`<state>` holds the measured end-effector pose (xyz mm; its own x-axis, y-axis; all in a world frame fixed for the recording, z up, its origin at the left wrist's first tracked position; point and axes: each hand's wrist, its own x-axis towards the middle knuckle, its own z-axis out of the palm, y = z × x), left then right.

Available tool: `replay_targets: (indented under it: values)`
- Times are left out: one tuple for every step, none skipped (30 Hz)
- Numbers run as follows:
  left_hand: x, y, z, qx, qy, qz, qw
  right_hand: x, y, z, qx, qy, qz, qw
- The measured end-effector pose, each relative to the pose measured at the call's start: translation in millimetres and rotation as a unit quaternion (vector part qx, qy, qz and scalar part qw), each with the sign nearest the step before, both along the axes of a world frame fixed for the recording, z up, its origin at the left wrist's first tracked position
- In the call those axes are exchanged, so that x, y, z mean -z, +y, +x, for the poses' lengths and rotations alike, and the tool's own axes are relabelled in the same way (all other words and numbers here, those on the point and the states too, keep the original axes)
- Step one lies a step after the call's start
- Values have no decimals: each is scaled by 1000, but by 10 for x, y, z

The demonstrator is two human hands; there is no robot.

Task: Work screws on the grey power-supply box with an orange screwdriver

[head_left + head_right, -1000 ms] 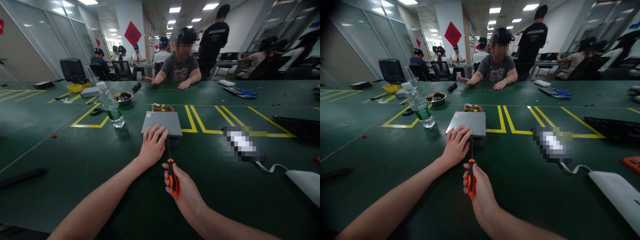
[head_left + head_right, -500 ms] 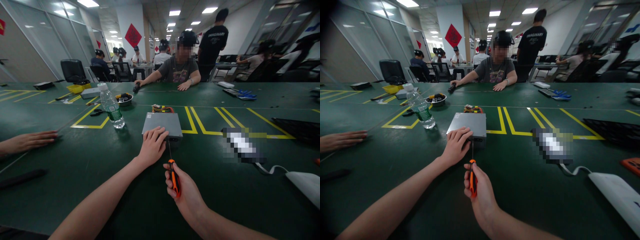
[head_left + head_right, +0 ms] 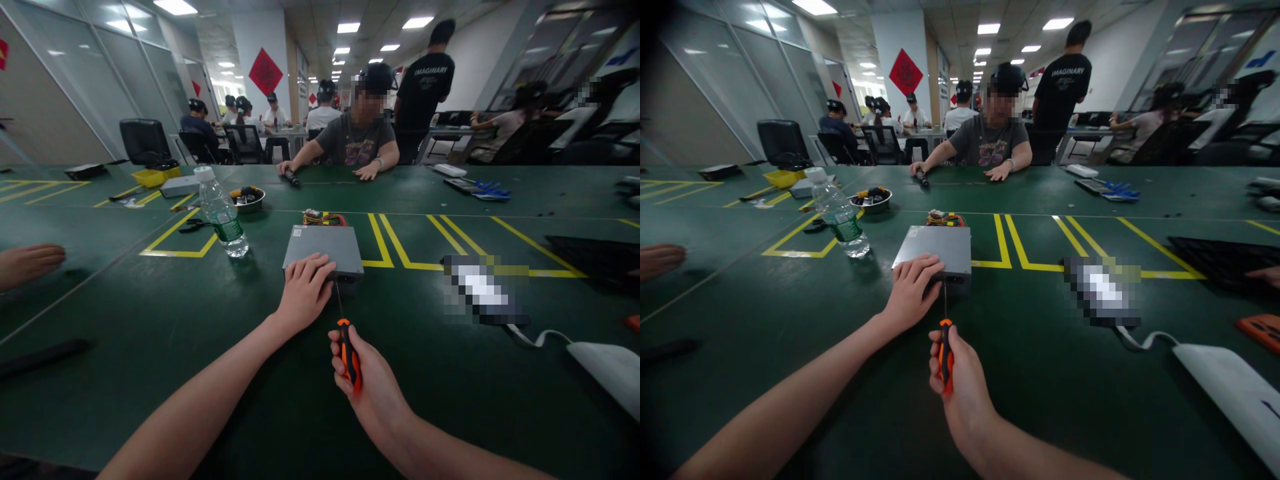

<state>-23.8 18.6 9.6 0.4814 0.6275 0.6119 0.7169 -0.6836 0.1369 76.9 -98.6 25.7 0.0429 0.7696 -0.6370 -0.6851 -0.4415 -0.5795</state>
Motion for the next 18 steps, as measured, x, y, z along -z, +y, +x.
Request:
replay_targets:
  values:
    - [0, 0, 6, -3, -4, 1, 1000, 12, -1, 1, 5, -2, 8, 1000]
    - [1, 2, 13, -6, -8, 1, 1000, 23, -4, 2, 9, -5, 17, 1000]
    - [3, 4, 21, -9, -12, 1, 1000, 31, -9, 1, 11, -7, 24, 1000]
    - [7, 7, 29, -13, -16, 1, 1000, 35, -13, 0, 11, -7, 29, 999]
    - [10, 10, 37, -16, -20, 2, 1000, 36, -17, -1, 10, -5, 34, 999]
    - [13, 12, 45, -20, -24, 2, 1000, 34, -20, -2, 8, 0, 37, 999]
    - [14, 13, 52, -23, -26, 3, 999, 32, -20, -1, 6, 5, 38, 999]
    - [14, 13, 57, -25, -28, 4, 999, 29, -19, 2, 4, 13, 37, 999]
    - [13, 12, 62, -27, -28, 5, 999, 29, -14, 5, 1, 20, 36, 999]
    - [10, 9, 65, -28, -28, 6, 999, 32, -8, 10, -2, 27, 35, 999]
    - [7, 6, 68, -29, -27, 6, 999, 38, -1, 15, -5, 34, 35, 999]
    - [4, 1, 71, -30, -26, 7, 999, 47, 6, 19, -9, 38, 37, 999]
    - [2, -3, 75, -32, -25, 7, 999, 58, 12, 23, -12, 40, 41, 998]
    - [0, -8, 78, -34, -24, 8, 999, 70, 16, 25, -15, 41, 47, 998]
    - [-2, -13, 82, -37, -23, 9, 999, 80, 19, 25, -16, 39, 53, 998]
    - [-3, -17, 85, -39, -22, 10, 999, 89, 19, 23, -18, 38, 60, 997]
    - [-3, -21, 89, -41, -22, 11, 999, 97, 19, 19, -18, 37, 68, 997]
    - [-2, -24, 93, -43, -23, 13, 999, 103, 17, 13, -19, 35, 76, 996]
